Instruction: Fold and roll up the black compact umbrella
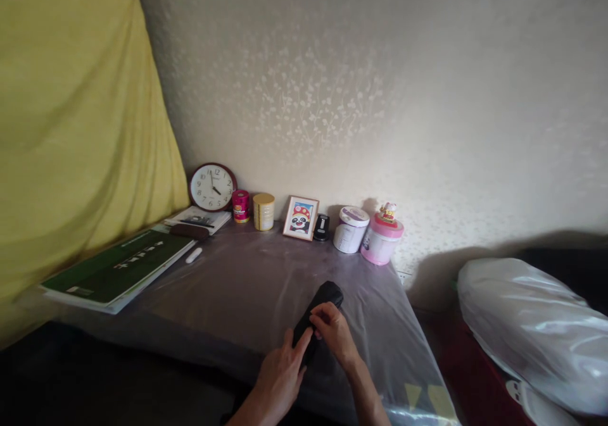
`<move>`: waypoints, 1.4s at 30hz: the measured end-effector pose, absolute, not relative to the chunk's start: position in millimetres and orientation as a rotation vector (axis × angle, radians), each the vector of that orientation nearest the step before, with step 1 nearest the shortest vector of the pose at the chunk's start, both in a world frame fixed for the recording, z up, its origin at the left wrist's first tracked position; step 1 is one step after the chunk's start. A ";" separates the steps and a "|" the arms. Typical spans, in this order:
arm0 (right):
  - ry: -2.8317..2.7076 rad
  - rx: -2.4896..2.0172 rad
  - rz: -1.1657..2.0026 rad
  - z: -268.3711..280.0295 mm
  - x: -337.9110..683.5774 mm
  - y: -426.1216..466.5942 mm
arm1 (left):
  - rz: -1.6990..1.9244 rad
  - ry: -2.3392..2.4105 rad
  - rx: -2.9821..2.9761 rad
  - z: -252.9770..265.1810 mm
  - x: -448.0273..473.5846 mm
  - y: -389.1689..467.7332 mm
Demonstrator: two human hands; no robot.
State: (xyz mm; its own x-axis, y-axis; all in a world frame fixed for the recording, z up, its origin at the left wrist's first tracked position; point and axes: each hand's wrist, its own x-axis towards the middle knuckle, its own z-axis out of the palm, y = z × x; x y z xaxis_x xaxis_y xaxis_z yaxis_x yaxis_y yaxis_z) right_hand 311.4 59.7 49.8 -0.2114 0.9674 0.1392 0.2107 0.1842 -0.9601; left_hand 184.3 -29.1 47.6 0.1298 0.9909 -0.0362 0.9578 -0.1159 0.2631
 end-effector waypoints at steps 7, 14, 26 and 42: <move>-1.654 -1.286 0.959 50.3 298.6 70.6 | 0.358 1.881 2.027 39.6 177.7 -31.3; -1.436 -1.210 1.051 61.8 309.6 65.6 | 0.546 1.711 1.952 36.4 163.1 -43.3; -1.987 -1.086 0.702 59.8 303.9 64.2 | 0.581 1.746 1.916 39.9 157.8 -53.9; -1.377 -1.133 1.121 59.9 356.5 47.2 | 0.655 1.638 2.042 22.1 159.9 -49.6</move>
State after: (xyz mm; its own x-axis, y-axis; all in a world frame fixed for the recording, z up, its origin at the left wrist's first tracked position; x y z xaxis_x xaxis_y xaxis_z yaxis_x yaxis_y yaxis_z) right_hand 356.5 47.2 59.9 -0.0729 0.9888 0.1299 0.0732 0.1352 -0.9881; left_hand 159.9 -49.6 22.1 0.1863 0.9784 0.0898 0.7704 -0.2022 0.6046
